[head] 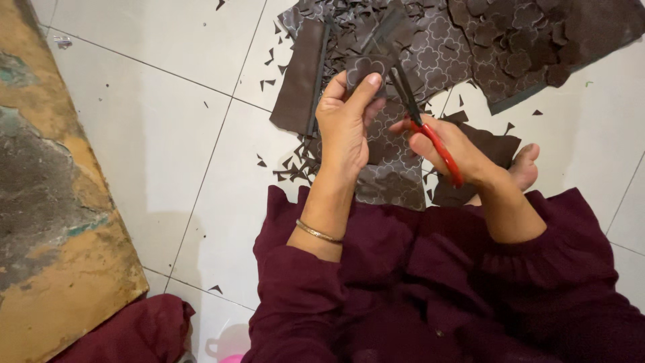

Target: The person sits on the floor and uses red-handled scissors to cut flower-shaped pieces from a brown patterned fabric. The person holds the fabric with the left hand and cuts with the right, repeatedly trimming shapes and dropping the cut pieces onto the floor.

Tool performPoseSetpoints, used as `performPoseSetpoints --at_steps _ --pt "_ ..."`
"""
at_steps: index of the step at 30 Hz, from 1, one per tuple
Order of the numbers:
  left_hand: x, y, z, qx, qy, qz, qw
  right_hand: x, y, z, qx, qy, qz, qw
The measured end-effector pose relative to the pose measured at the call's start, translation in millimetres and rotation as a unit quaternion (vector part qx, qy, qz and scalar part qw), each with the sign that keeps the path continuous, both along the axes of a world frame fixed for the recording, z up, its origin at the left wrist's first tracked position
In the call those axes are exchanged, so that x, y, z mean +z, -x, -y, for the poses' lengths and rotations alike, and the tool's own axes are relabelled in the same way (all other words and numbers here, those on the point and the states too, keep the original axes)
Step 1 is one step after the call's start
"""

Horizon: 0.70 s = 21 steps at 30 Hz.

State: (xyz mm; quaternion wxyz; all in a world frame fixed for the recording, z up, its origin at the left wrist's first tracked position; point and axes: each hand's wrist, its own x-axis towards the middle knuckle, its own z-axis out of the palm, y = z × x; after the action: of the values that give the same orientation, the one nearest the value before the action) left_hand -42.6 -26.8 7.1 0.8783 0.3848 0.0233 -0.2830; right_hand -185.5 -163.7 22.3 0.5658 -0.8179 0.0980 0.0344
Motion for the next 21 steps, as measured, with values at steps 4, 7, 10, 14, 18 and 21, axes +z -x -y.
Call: performPoseSetpoints --at_steps 4,7,10,14,18,21 --pt "4 7 -3 -0.014 -0.033 0.001 0.999 2 0 -8 0.007 0.009 -0.007 1.000" --pt "6 8 -1 -0.016 -0.051 0.011 0.999 3 0 -10 0.000 0.012 -0.015 1.000" --pt "6 11 0 -0.019 -0.053 0.012 0.998 0 -1 -11 -0.012 0.004 -0.032 0.999" --pt "4 12 2 -0.017 -0.046 0.024 0.998 -8 -2 -10 -0.026 -0.005 -0.038 0.999" --pt "2 16 3 -0.010 -0.038 0.015 0.999 -18 1 -15 -0.073 -0.104 -0.058 0.990" --pt "2 19 5 -0.013 -0.026 0.009 1.000 -22 1 -19 -0.084 -0.123 -0.030 0.988"
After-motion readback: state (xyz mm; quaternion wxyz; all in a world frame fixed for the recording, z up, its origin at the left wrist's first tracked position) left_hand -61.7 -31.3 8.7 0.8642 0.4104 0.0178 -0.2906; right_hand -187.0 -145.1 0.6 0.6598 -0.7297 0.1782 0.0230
